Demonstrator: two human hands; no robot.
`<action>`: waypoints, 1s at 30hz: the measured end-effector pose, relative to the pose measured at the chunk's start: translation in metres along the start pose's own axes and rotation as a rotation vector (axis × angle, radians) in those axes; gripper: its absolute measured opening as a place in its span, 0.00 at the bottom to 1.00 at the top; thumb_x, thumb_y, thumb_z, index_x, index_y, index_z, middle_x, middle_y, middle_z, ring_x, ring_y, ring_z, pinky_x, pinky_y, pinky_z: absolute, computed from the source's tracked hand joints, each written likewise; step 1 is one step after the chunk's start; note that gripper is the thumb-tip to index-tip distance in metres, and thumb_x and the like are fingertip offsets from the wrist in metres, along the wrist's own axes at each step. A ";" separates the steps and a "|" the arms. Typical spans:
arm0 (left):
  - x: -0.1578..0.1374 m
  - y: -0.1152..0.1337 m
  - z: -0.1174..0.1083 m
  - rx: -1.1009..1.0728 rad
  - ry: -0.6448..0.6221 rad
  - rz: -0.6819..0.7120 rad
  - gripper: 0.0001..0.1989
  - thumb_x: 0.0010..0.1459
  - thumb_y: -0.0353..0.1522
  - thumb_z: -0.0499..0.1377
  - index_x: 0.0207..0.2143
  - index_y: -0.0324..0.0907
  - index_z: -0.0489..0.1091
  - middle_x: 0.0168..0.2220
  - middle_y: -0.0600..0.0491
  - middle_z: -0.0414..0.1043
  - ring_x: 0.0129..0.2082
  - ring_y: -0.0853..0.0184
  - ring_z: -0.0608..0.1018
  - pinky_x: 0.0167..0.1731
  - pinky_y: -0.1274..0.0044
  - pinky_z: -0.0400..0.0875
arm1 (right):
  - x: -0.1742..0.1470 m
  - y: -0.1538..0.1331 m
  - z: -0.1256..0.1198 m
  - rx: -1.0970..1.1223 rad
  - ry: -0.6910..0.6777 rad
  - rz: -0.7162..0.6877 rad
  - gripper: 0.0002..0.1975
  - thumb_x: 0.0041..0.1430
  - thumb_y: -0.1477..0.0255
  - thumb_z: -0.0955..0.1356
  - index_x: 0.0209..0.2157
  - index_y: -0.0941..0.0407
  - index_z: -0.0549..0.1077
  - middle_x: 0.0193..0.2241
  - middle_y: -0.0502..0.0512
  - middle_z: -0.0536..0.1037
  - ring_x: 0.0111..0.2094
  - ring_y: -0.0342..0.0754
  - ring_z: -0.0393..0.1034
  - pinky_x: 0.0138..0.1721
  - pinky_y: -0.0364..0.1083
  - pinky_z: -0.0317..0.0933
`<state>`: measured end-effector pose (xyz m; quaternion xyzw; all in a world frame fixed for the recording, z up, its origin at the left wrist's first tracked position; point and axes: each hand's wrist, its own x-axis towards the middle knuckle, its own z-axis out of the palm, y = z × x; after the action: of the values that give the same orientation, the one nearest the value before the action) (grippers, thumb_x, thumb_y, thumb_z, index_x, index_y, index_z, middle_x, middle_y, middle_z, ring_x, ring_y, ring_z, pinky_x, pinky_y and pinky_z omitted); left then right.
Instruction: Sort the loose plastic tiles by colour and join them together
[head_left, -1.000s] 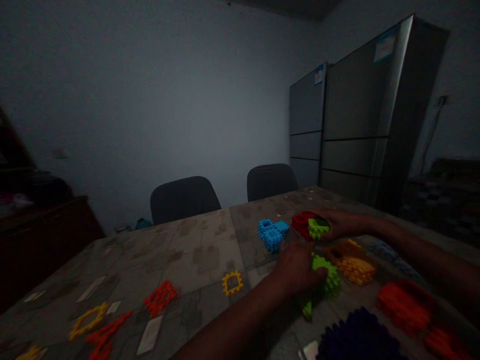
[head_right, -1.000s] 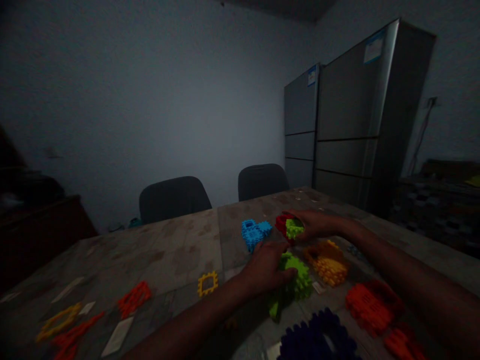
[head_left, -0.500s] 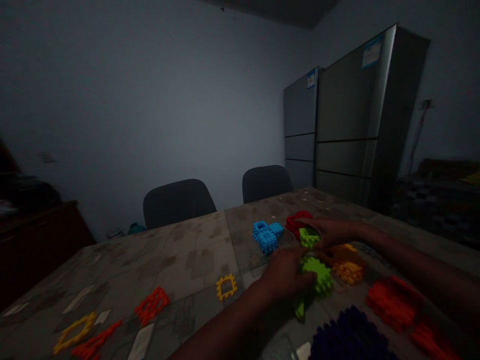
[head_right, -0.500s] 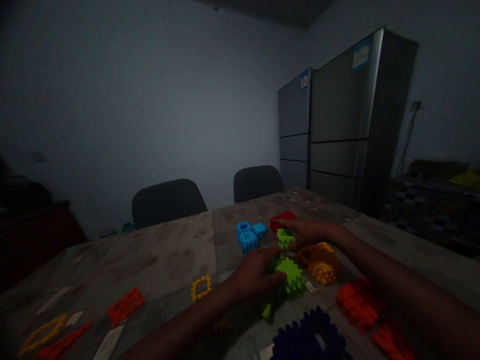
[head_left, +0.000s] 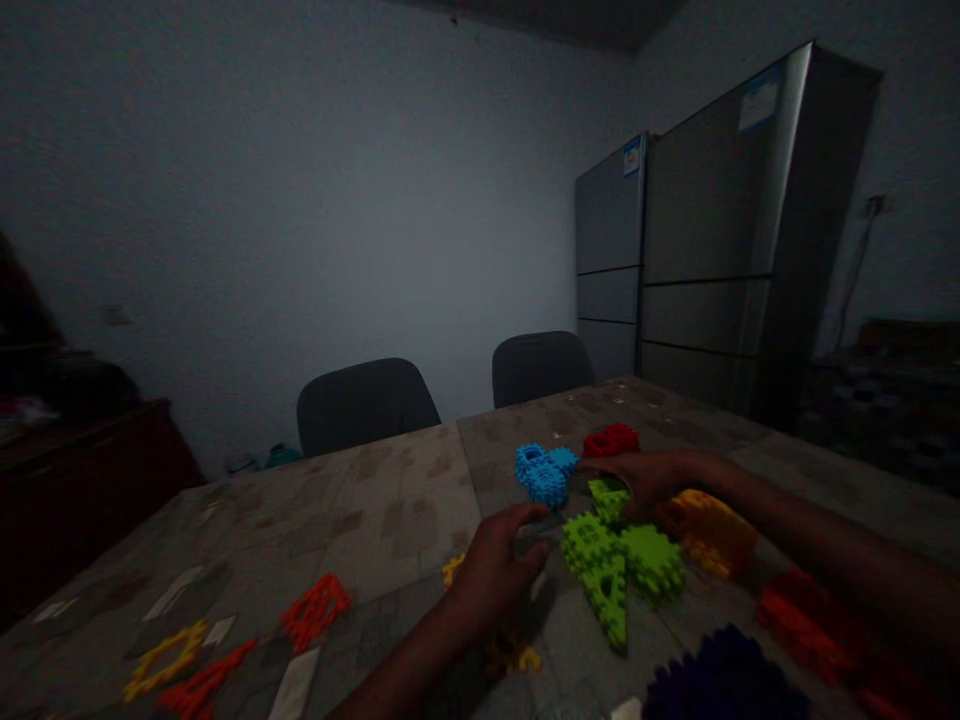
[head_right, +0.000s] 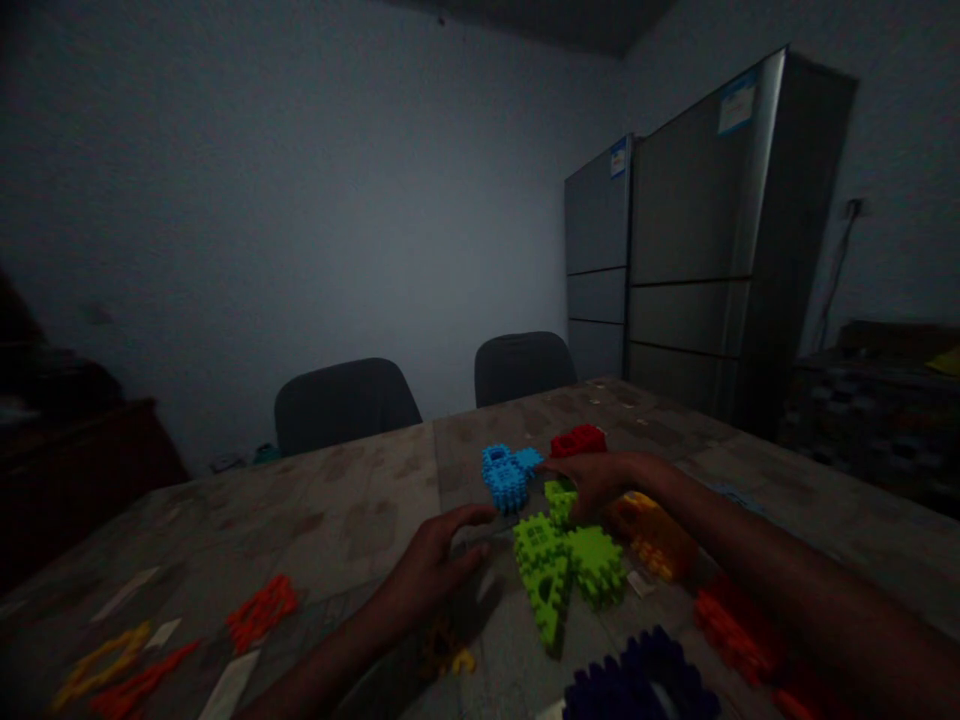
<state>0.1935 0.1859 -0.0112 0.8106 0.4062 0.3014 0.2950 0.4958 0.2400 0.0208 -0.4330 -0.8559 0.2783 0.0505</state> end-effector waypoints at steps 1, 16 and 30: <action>-0.001 0.001 0.000 -0.007 -0.004 -0.003 0.22 0.55 0.29 0.60 0.53 0.41 0.76 0.55 0.45 0.78 0.57 0.53 0.77 0.60 0.63 0.68 | -0.001 0.000 -0.001 0.007 -0.012 0.009 0.47 0.42 0.71 0.74 0.67 0.53 0.63 0.60 0.59 0.73 0.56 0.59 0.71 0.55 0.53 0.65; 0.003 0.002 0.020 -0.051 -0.055 -0.015 0.22 0.54 0.26 0.61 0.52 0.41 0.77 0.56 0.45 0.78 0.57 0.55 0.77 0.59 0.66 0.68 | 0.000 0.007 -0.005 0.011 -0.103 0.019 0.15 0.63 0.64 0.72 0.48 0.57 0.74 0.43 0.54 0.78 0.42 0.51 0.74 0.45 0.55 0.70; 0.066 0.023 0.028 0.037 -0.212 0.095 0.19 0.55 0.27 0.62 0.50 0.42 0.75 0.48 0.51 0.80 0.47 0.59 0.80 0.51 0.71 0.72 | -0.001 0.013 -0.001 0.030 -0.036 -0.022 0.18 0.62 0.65 0.72 0.51 0.56 0.72 0.42 0.53 0.76 0.41 0.50 0.73 0.43 0.54 0.69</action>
<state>0.2572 0.2231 0.0042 0.8615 0.3395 0.2203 0.3067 0.5058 0.2452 0.0153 -0.4175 -0.8571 0.2984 0.0449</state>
